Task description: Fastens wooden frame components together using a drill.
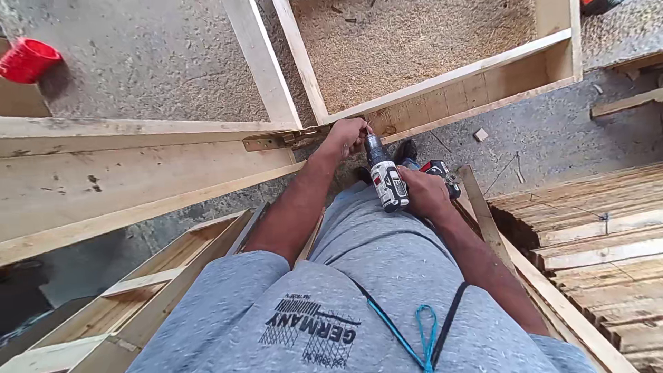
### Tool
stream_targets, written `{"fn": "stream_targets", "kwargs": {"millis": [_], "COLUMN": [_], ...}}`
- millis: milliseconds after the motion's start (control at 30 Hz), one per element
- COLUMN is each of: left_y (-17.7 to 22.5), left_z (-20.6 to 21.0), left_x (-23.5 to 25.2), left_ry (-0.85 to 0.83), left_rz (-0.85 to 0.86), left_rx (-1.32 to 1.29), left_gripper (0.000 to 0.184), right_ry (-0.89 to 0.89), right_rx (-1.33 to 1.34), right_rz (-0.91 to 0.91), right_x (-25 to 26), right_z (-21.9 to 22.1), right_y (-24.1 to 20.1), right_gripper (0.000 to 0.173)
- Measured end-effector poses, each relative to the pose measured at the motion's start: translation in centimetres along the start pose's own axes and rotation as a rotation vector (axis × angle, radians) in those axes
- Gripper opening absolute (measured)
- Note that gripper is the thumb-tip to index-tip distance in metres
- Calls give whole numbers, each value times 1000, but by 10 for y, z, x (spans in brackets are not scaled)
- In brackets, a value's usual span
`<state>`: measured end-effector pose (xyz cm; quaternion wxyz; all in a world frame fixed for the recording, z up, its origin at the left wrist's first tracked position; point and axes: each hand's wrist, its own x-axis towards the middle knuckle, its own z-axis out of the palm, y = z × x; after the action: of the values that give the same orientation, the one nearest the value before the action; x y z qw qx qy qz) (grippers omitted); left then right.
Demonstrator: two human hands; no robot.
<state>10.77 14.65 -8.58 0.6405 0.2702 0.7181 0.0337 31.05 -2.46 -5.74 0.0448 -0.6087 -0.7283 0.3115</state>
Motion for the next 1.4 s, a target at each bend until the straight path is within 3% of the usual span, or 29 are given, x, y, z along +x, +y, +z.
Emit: {"fn": "stream_targets", "kwargs": {"millis": [733, 1400], "left_y": [5, -4], "left_z": [-1, -8], "left_x": [-4, 0], "left_ry": [-26, -62], "left_rz": [-32, -74], "left_rx": [-22, -89], "left_gripper": [31, 30], "right_ry": [52, 32], "right_rx": [-6, -52], "right_rz": [-14, -14], "right_x": [7, 12], "right_z": [2, -13], "right_y": [-4, -12], "right_gripper": [36, 35]}}
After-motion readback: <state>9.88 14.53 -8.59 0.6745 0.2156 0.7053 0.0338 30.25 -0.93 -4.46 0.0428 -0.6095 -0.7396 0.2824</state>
